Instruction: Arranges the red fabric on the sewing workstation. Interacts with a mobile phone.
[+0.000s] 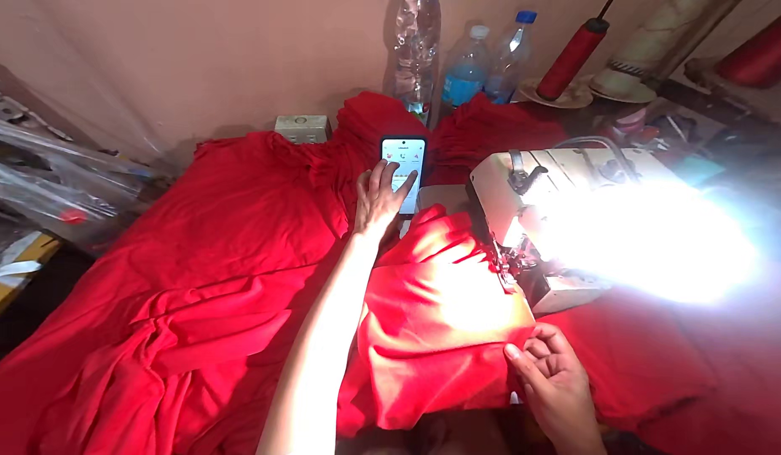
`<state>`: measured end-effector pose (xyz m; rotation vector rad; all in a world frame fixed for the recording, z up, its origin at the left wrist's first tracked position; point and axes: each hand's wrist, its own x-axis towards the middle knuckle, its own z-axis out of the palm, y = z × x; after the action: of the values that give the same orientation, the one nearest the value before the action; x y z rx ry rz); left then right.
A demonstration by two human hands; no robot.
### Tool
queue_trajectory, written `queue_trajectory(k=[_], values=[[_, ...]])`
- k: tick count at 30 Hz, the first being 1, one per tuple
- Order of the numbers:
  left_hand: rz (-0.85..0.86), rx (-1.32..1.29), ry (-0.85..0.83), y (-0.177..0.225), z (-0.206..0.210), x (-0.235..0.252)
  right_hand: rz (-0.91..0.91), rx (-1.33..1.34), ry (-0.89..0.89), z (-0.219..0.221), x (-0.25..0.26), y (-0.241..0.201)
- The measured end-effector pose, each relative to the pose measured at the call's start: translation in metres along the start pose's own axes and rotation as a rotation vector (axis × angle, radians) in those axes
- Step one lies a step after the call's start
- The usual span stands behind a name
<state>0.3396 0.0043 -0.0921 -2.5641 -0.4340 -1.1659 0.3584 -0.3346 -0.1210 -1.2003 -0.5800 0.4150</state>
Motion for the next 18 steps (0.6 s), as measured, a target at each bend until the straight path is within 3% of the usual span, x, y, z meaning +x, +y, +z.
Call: queue_trajectory(k=[4,11,14,18], values=[[-0.101,-0.166,0.089,0.002,-0.005,0.001,0.005,0.006,0.003,0.000,0.000,0.000],[-0.792,-0.714,0.059,-0.019,-0.016,0.004,0.000,0.012,0.001,0.000,0.000,0.000],[-0.853,-0.853,0.072,-0.022,-0.015,0.004,-0.018,0.004,-0.002,-0.001,0.000,0.002],[-0.788,-0.804,-0.036,-0.021,-0.014,0.004,-0.014,0.004,-0.007,-0.001,0.000,0.002]])
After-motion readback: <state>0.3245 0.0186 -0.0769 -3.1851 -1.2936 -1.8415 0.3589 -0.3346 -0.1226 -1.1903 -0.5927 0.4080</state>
